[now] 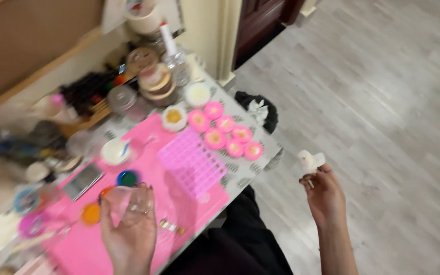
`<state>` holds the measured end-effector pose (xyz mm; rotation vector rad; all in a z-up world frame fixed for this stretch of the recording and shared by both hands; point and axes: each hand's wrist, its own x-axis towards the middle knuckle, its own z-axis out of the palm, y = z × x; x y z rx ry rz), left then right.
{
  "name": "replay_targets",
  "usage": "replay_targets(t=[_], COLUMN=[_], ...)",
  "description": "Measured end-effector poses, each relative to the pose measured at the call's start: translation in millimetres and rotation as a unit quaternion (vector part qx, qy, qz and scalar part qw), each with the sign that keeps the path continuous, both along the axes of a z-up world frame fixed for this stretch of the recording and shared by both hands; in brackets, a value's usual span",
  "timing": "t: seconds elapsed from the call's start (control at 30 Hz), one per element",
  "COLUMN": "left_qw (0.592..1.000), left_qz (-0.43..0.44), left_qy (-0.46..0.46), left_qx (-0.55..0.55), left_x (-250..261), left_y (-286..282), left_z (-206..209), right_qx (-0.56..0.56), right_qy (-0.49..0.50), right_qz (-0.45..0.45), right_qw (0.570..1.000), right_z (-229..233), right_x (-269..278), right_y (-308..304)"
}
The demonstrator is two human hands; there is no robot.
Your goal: Cleaning a glass container with a spray bottle and cloth at a candle studio workshop.
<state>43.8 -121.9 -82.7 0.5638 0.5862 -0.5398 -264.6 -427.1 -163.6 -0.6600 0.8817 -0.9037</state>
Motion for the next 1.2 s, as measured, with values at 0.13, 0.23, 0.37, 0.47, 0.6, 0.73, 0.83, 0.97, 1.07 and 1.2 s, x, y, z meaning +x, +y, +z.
replay_targets(t=[0.13, 0.23, 0.37, 0.47, 0.6, 0.73, 0.83, 0.97, 1.07, 1.2], left_qw=[0.998, 0.999, 0.999, 0.999, 0.997, 0.997, 0.997, 0.998, 0.989, 0.979], left_qz=[-0.010, 0.013, -0.035, -0.026, 0.020, 0.027, 0.048, 0.020, 0.013, 0.029], left_qy=[-0.063, -0.020, -0.018, -0.007, 0.018, -0.004, -0.008, -0.051, -0.070, 0.011], left_qx=[-0.010, -0.037, 0.015, 0.039, 0.068, 0.078, 0.060, -0.011, -0.127, -0.200], left_x=[-1.6, -11.6, -26.7, -34.3, -38.8, -42.2, -45.2, -51.2, -58.3, -65.6], left_y=[-84.8, -141.7, -181.0, -190.7, -202.4, -213.4, -214.7, -193.9, -166.2, -130.7], left_z=[-13.6, -19.7, -35.6, -40.2, -27.8, -5.2, 9.5, 6.6, -10.8, 6.8], right_qx=[-0.053, 0.001, 0.181, 0.255, 0.233, 0.179, 0.132, 0.043, -0.040, -0.139], right_qy=[0.130, 0.190, 0.170, 0.184, 0.315, 0.334, 0.301, 0.303, 0.282, 0.213], right_qz=[-0.027, 0.040, 0.078, 0.098, 0.190, 0.238, 0.219, 0.228, 0.270, 0.350], right_qw=[0.990, 0.981, 0.966, 0.944, 0.900, 0.895, 0.919, 0.924, 0.920, 0.902], right_z=[-91.4, -171.7, -269.2, -334.5, -328.6, -274.3, -233.6, -179.9, -135.5, -70.7], right_x=[3.2, 26.4, 84.0, 104.5, 123.2, 112.6, 98.8, 93.9, 114.5, 159.1], right_y=[-112.9, -179.7, -256.8, -290.1, -290.8, -271.8, -256.7, -229.5, -196.5, -125.8])
